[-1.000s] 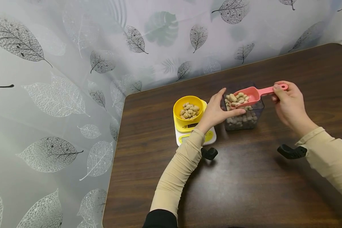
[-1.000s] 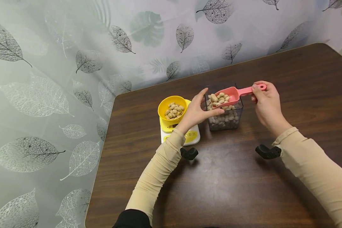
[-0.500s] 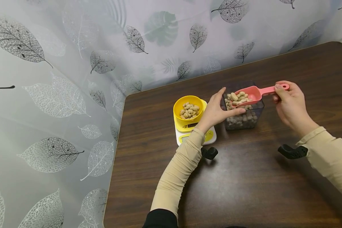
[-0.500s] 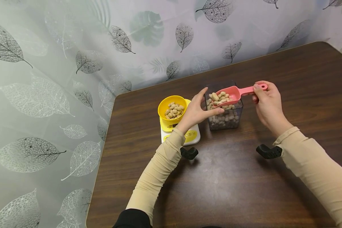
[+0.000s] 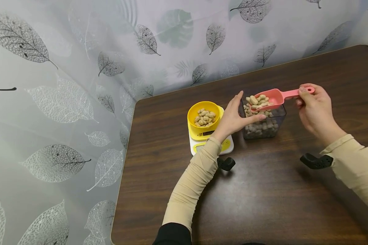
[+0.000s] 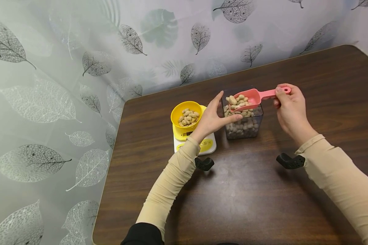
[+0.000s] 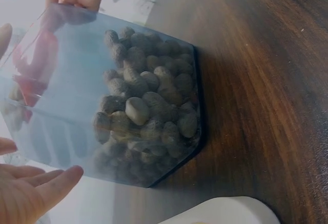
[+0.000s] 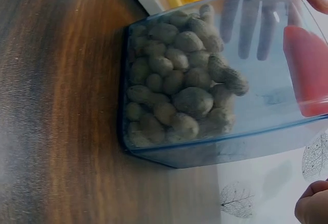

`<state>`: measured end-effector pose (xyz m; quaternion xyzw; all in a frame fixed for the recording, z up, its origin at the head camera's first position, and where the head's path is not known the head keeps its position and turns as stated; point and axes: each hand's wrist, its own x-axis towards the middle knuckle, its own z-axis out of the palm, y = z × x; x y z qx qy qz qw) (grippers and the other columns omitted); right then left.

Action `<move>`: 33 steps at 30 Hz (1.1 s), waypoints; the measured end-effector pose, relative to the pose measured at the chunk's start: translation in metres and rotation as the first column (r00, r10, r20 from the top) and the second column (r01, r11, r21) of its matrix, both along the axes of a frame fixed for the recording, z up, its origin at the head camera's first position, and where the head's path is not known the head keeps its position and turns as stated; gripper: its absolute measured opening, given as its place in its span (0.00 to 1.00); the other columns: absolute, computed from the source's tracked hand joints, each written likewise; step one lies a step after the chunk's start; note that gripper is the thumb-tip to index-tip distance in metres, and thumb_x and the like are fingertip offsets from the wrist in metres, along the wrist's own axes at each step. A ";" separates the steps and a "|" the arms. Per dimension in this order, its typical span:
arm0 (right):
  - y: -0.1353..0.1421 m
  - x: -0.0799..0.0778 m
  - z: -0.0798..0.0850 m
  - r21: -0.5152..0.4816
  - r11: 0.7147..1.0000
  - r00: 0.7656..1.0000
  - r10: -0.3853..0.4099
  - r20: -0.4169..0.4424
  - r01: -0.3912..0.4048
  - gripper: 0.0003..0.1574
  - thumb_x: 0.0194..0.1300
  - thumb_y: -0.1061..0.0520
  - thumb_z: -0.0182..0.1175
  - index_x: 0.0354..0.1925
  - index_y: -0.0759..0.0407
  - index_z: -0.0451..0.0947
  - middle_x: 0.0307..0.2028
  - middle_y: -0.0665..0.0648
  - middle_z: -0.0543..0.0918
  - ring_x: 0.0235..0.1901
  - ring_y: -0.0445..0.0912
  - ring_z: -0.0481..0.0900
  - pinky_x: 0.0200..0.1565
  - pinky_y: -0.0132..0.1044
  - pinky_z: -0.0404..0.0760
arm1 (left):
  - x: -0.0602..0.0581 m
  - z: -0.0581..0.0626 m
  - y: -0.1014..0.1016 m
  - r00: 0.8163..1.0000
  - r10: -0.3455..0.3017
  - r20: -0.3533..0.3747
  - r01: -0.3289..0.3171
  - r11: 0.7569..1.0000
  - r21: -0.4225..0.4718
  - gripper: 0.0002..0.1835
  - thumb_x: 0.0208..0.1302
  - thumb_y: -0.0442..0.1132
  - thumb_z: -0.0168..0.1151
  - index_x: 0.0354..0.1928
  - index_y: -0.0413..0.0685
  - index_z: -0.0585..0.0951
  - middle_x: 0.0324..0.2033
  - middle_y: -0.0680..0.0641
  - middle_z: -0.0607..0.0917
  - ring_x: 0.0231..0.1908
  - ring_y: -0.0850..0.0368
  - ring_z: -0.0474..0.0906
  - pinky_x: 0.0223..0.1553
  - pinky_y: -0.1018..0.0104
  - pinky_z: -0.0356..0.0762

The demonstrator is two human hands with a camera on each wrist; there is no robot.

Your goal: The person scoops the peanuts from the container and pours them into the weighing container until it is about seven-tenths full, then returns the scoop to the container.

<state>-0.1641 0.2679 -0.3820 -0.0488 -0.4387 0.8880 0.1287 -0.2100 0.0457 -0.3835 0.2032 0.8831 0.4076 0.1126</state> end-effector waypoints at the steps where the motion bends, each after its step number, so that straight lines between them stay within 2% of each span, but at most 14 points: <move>1: 0.000 -0.001 0.002 0.000 1.000 1.000 0.001 0.001 -0.001 0.16 0.61 0.63 0.58 0.45 0.63 0.65 0.35 0.53 0.65 0.27 0.42 0.65 0.28 0.26 0.70 | 0.000 0.001 0.000 1.000 0.003 -0.003 -0.003 1.000 -0.001 0.53 0.48 0.62 0.66 0.71 0.76 0.42 0.72 0.62 0.50 0.72 0.64 0.46 0.69 0.55 0.56; 10: -0.010 -0.015 0.020 -0.036 0.999 0.998 0.028 -0.057 -0.030 0.14 0.62 0.65 0.57 0.44 0.65 0.65 0.34 0.54 0.65 0.26 0.42 0.64 0.27 0.27 0.68 | -0.008 0.013 -0.009 0.998 0.026 -0.056 -0.025 1.000 0.016 0.53 0.49 0.61 0.66 0.72 0.73 0.44 0.72 0.59 0.50 0.72 0.63 0.48 0.69 0.56 0.58; 20: -0.036 -0.030 0.036 -0.067 0.996 0.994 0.043 -0.102 -0.050 0.11 0.62 0.65 0.55 0.42 0.64 0.64 0.34 0.54 0.65 0.25 0.42 0.63 0.25 0.27 0.65 | -0.016 0.025 -0.034 0.993 0.088 -0.073 -0.085 0.995 0.050 0.53 0.48 0.64 0.66 0.71 0.76 0.43 0.72 0.61 0.47 0.71 0.62 0.48 0.67 0.54 0.61; 26: -0.057 -0.038 0.044 -0.017 0.997 0.992 0.076 -0.105 -0.078 0.13 0.63 0.62 0.55 0.44 0.63 0.64 0.35 0.54 0.64 0.26 0.41 0.62 0.27 0.26 0.66 | -0.022 0.031 -0.051 0.989 0.121 -0.091 -0.114 0.991 0.077 0.54 0.48 0.63 0.67 0.72 0.73 0.44 0.72 0.58 0.47 0.71 0.60 0.48 0.68 0.55 0.59; 33: -0.084 -0.045 0.047 0.082 0.992 0.990 0.108 -0.086 -0.101 0.09 0.67 0.60 0.51 0.44 0.60 0.62 0.35 0.52 0.66 0.25 0.40 0.60 0.28 0.27 0.62 | -0.023 0.031 -0.070 0.981 0.165 -0.099 -0.157 0.984 0.086 0.54 0.48 0.61 0.67 0.72 0.70 0.44 0.73 0.55 0.47 0.72 0.57 0.47 0.69 0.51 0.57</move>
